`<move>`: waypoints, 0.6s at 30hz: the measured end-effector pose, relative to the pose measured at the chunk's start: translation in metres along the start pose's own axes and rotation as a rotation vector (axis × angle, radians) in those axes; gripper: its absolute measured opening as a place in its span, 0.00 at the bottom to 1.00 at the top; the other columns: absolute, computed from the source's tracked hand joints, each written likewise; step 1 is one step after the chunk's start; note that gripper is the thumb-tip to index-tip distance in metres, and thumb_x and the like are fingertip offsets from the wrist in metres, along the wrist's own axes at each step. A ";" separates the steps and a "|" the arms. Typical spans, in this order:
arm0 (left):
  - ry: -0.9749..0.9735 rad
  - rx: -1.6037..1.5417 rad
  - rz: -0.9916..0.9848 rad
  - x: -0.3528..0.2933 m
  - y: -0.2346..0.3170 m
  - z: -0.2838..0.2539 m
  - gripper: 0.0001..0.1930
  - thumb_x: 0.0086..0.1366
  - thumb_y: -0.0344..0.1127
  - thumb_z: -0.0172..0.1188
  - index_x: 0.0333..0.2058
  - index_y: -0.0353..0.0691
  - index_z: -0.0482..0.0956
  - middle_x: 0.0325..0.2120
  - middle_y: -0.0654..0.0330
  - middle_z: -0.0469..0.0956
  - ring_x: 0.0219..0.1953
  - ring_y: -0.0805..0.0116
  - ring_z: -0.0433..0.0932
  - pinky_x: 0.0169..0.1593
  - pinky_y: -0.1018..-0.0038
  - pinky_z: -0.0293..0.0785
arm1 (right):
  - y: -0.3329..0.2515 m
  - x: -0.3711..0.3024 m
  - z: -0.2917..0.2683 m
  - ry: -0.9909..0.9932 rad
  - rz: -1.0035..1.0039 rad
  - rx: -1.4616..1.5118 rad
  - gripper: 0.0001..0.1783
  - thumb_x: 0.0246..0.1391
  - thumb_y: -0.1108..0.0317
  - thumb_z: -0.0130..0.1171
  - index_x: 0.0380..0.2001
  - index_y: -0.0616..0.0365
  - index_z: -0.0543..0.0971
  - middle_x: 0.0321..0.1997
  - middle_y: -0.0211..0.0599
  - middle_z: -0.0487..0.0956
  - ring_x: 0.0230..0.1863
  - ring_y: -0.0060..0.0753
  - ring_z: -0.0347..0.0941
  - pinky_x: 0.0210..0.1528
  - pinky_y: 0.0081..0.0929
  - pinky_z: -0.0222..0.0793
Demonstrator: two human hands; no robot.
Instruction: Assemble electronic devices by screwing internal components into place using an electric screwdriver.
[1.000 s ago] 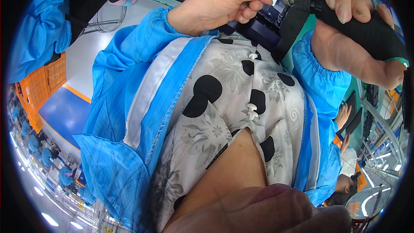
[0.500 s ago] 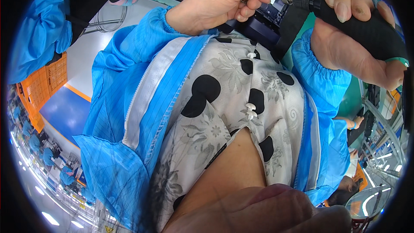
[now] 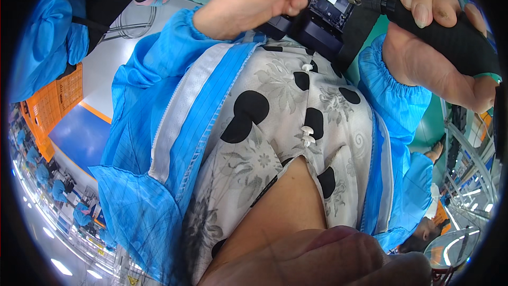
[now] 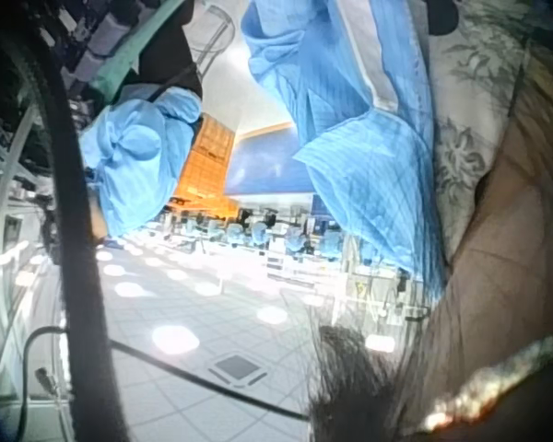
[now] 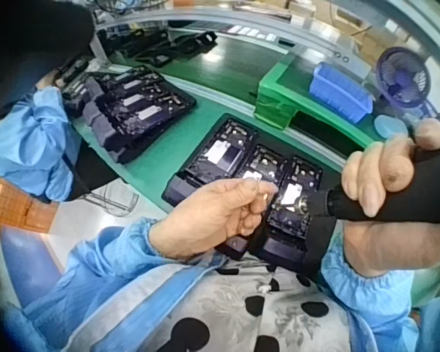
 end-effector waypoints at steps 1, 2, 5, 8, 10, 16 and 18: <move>0.054 0.003 0.087 -0.002 0.011 -0.009 0.15 0.75 0.36 0.47 0.52 0.31 0.71 0.35 0.62 0.73 0.32 0.72 0.71 0.35 0.79 0.69 | 0.002 0.000 0.003 -0.004 -0.012 0.019 0.46 0.45 0.21 0.51 0.46 0.54 0.80 0.28 0.37 0.74 0.27 0.34 0.69 0.32 0.38 0.60; 0.085 0.043 0.134 -0.004 0.024 -0.016 0.14 0.73 0.30 0.47 0.52 0.29 0.71 0.36 0.60 0.74 0.34 0.69 0.73 0.42 0.76 0.73 | 0.007 -0.001 0.007 -0.001 -0.007 0.019 0.46 0.45 0.21 0.51 0.46 0.54 0.80 0.28 0.37 0.74 0.27 0.34 0.69 0.32 0.38 0.60; 0.203 -0.023 0.230 -0.004 0.045 -0.059 0.14 0.72 0.26 0.47 0.53 0.28 0.71 0.39 0.55 0.78 0.38 0.66 0.79 0.44 0.75 0.79 | 0.033 -0.010 0.020 0.202 -0.005 -0.122 0.36 0.53 0.31 0.53 0.43 0.58 0.76 0.25 0.36 0.74 0.21 0.31 0.69 0.26 0.31 0.65; 0.145 -0.112 0.241 -0.015 0.055 -0.070 0.13 0.73 0.32 0.49 0.50 0.30 0.72 0.37 0.56 0.79 0.38 0.66 0.81 0.42 0.75 0.82 | 0.050 -0.022 0.026 0.359 0.001 -0.203 0.34 0.60 0.35 0.49 0.42 0.60 0.73 0.23 0.34 0.76 0.17 0.29 0.69 0.22 0.28 0.69; 0.100 -0.150 0.221 -0.016 0.053 -0.068 0.13 0.74 0.39 0.51 0.47 0.34 0.74 0.32 0.60 0.79 0.33 0.70 0.79 0.36 0.76 0.79 | 0.062 -0.025 0.031 0.344 0.019 -0.194 0.33 0.60 0.35 0.49 0.42 0.60 0.73 0.23 0.34 0.76 0.17 0.29 0.69 0.22 0.28 0.69; 0.116 -0.302 0.246 -0.024 0.060 -0.070 0.11 0.74 0.38 0.50 0.46 0.36 0.73 0.29 0.64 0.73 0.25 0.75 0.68 0.28 0.81 0.67 | 0.092 -0.040 0.026 0.350 0.122 -0.111 0.33 0.60 0.35 0.50 0.43 0.59 0.72 0.24 0.34 0.76 0.18 0.30 0.70 0.24 0.29 0.70; 0.102 -0.310 0.273 -0.024 0.066 -0.074 0.08 0.72 0.30 0.49 0.46 0.35 0.72 0.31 0.61 0.75 0.29 0.74 0.72 0.31 0.80 0.72 | 0.090 -0.040 0.027 0.334 0.138 -0.109 0.34 0.59 0.35 0.51 0.44 0.59 0.72 0.25 0.34 0.76 0.19 0.29 0.71 0.25 0.28 0.70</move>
Point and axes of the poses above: each hand's wrist, its own x-axis towards the middle knuckle, its own z-axis out of the palm, y = z × x, the point moved 10 cm from there along x, towards the middle knuckle
